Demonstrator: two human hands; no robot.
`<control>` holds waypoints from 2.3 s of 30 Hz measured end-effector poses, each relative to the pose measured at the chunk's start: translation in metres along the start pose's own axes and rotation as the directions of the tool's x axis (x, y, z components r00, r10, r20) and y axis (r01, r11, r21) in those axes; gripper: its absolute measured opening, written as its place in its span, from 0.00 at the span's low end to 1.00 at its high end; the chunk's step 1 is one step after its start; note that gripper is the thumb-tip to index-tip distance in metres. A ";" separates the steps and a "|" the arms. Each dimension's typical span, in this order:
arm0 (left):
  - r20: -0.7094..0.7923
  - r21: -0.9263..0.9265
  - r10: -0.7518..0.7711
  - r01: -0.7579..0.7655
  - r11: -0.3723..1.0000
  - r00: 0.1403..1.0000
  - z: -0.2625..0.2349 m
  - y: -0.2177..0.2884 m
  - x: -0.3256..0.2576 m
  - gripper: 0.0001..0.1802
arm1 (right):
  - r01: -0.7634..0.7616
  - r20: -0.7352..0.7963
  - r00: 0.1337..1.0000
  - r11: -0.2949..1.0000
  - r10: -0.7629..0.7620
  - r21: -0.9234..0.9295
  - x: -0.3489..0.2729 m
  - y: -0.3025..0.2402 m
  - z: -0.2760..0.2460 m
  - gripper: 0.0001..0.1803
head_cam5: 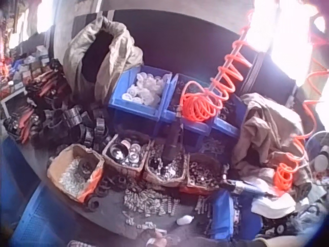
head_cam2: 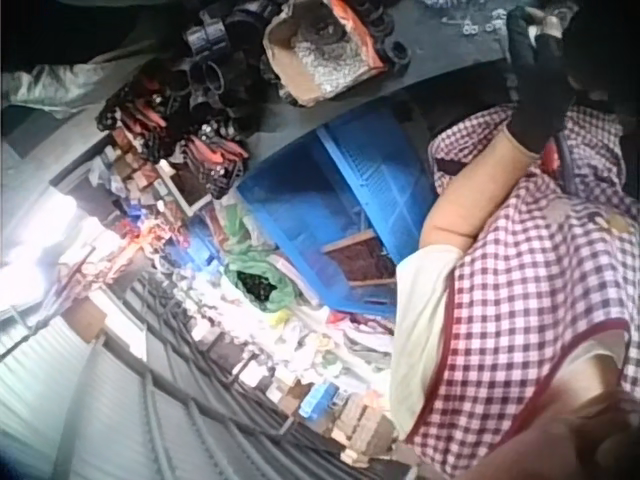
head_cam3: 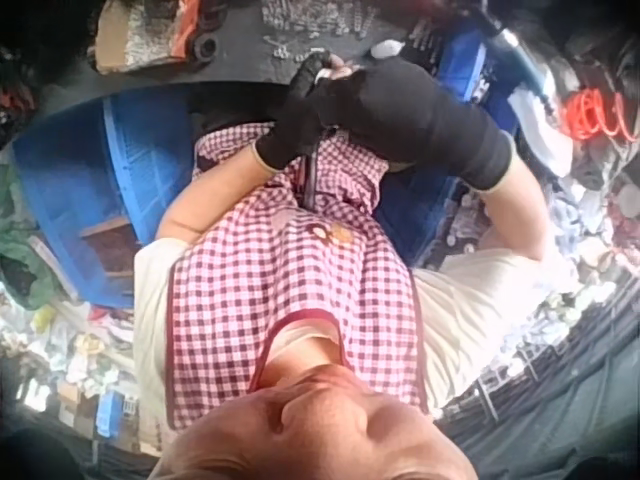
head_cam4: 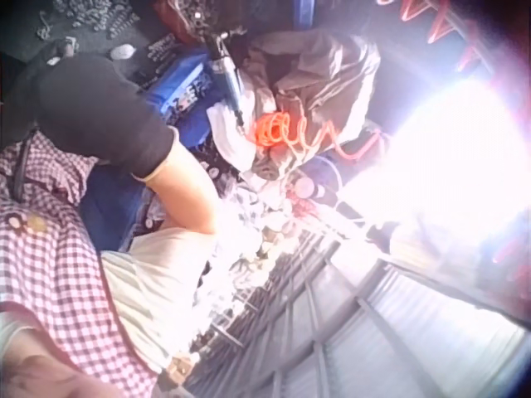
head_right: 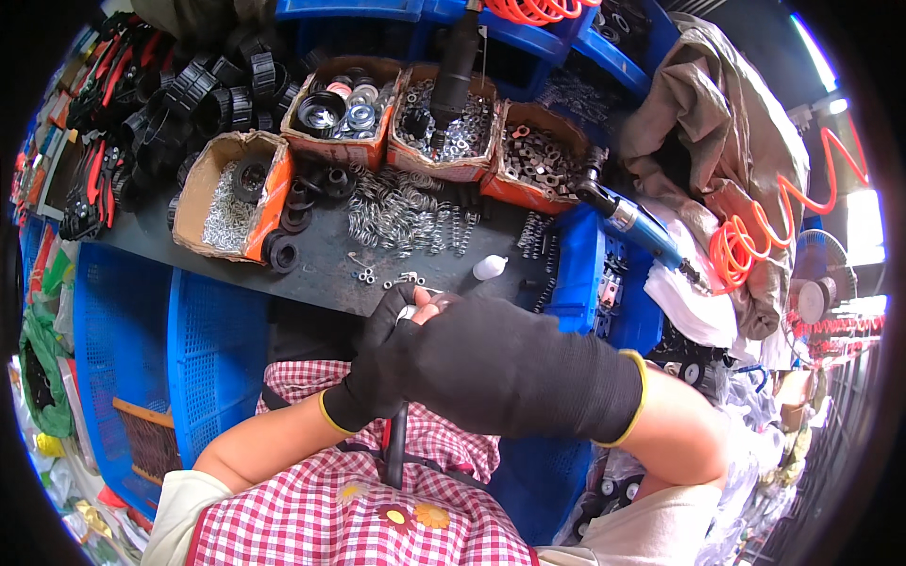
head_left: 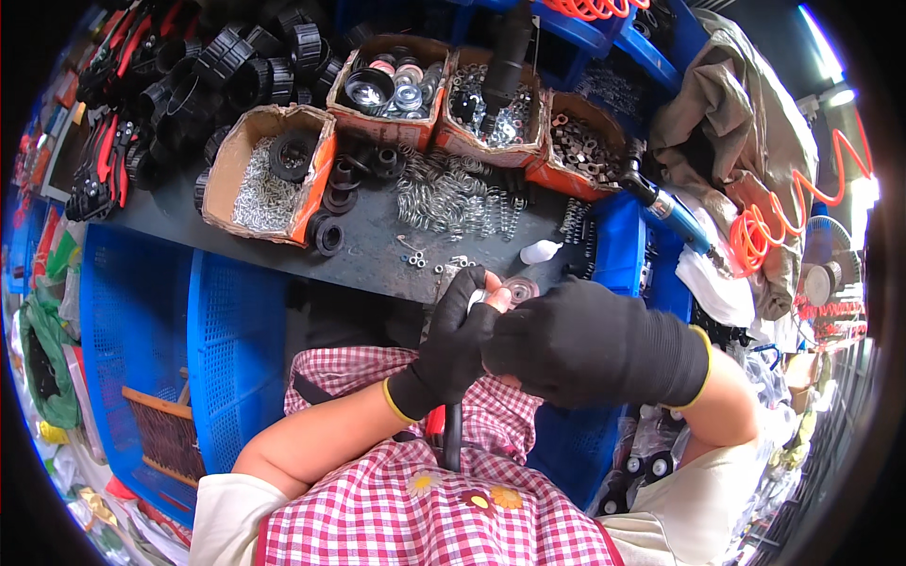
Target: The person assembles caulking guns by attaching handles and piston rods, applying adhesive, fastening components with pneumatic tools, screwing on cylinders, and placing completed guns into plastic bags.
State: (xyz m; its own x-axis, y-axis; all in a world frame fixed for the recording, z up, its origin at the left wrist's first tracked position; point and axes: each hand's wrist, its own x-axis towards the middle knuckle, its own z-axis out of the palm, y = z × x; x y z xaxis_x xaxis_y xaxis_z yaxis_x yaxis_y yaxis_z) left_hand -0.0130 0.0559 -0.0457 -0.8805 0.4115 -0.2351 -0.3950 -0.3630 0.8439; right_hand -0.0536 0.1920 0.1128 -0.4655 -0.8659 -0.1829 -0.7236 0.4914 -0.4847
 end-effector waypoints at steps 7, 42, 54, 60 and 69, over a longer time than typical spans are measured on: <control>0.043 0.051 0.003 -0.006 0.999 0.999 0.002 0.021 -0.003 0.09 | -0.140 -0.094 0.986 0.989 0.135 -0.053 -0.011 -0.006 0.020 0.11; -0.059 -0.247 -0.004 -0.011 0.969 0.998 0.011 0.005 -0.004 0.09 | -0.859 -0.395 0.512 0.472 0.763 -0.201 0.064 0.198 -0.008 0.13; 0.004 -0.188 -0.089 0.088 0.978 0.996 0.004 0.018 -0.003 0.09 | -0.820 -0.501 0.562 0.523 0.658 -0.233 0.081 0.231 0.003 0.19; 0.039 0.338 0.371 -0.362 0.869 0.928 0.003 0.003 -0.006 0.09 | -0.850 -0.501 0.524 0.460 0.689 -0.257 0.079 0.238 0.008 0.21; -0.051 -0.243 -0.004 -0.009 0.970 0.999 0.001 0.014 -0.005 0.08 | -0.289 -0.722 0.683 0.949 0.110 -0.129 0.019 0.087 -0.001 0.11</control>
State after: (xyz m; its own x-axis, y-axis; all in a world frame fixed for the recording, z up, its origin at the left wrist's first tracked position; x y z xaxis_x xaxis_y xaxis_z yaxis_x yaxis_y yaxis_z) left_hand -0.0135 0.0499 -0.0324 -0.8914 0.3696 -0.2624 -0.4389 -0.5591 0.7034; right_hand -0.1262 0.2183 0.0679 -0.7654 -0.4699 0.4397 -0.6177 0.7281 -0.2971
